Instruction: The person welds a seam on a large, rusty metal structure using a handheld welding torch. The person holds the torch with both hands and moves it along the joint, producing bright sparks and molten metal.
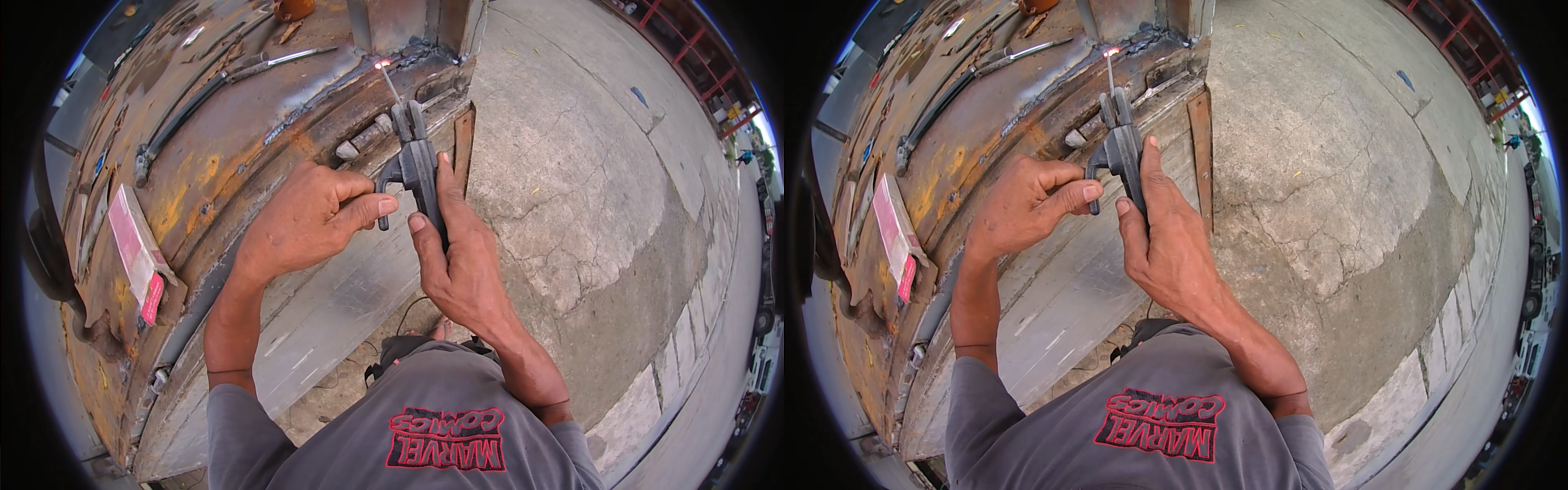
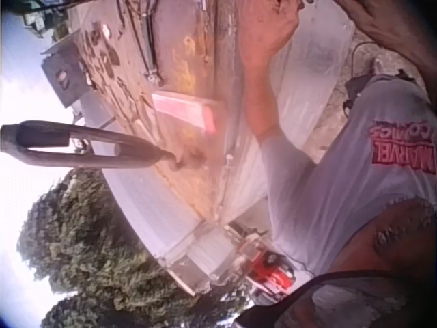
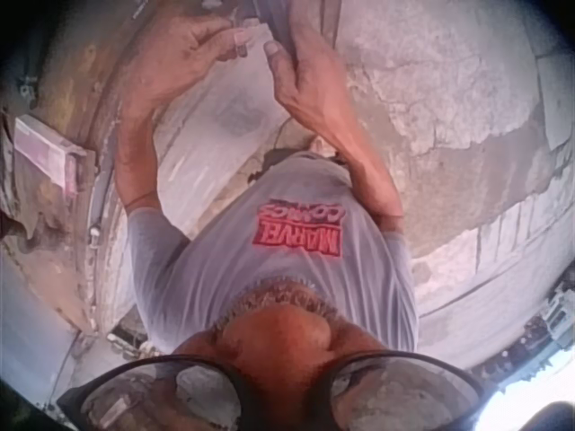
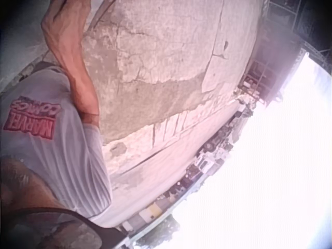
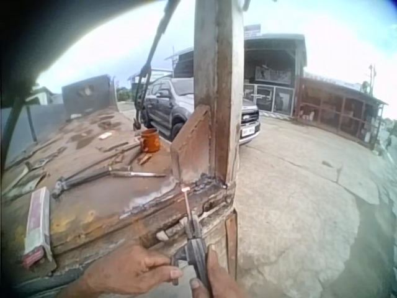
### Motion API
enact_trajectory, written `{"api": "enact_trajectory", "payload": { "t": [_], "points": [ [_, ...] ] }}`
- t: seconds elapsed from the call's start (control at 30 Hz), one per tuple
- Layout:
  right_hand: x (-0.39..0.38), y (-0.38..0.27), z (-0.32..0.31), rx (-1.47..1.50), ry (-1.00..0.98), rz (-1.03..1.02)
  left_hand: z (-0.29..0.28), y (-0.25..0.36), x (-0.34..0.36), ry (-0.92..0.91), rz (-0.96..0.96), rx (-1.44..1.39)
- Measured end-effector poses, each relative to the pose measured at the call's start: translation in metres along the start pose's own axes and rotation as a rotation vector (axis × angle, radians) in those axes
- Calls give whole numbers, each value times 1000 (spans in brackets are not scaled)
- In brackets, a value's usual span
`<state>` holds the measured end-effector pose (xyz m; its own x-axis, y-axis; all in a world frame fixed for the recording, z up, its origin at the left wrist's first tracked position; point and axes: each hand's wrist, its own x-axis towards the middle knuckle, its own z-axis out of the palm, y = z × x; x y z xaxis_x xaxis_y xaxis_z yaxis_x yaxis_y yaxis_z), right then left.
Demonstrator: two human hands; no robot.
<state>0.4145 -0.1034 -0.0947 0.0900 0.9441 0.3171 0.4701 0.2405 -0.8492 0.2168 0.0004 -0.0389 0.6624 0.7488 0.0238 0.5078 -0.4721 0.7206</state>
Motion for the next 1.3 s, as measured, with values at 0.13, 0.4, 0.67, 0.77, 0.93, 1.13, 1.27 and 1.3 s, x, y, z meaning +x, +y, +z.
{"api": "enact_trajectory", "payload": {
  "t": [0.13, 0.4, 0.67, 0.77, 0.93, 1.13, 1.27, 1.3],
  "points": [
    [1, 5, 4, 8, 31, -42, 1, -2, 1, 2, -2, 20],
    [1, -3, -1, 50, -60, 34, 0, 2, 1, 0, 3, 58],
    [1, 2, 4, 48, 11, -22, -1, 0, 1, -15, -10, 56],
    [1, 2, 3, 40, 9, -19, 0, 0, 1, -4, 3, 49],
    [2, 9, 6, 12, 40, -88, -1, 2, 0, 3, -27, 44],
    [3, 3, 2, 26, -4, -2, -2, 3, 0, -16, -55, 69],
    [0, 2, 2, -1, 39, -31, -1, 3, 0, 10, -21, 18],
    [-1, 3, 3, -4, 52, -49, -2, 5, 0, 8, -23, 23]
  ]
}}
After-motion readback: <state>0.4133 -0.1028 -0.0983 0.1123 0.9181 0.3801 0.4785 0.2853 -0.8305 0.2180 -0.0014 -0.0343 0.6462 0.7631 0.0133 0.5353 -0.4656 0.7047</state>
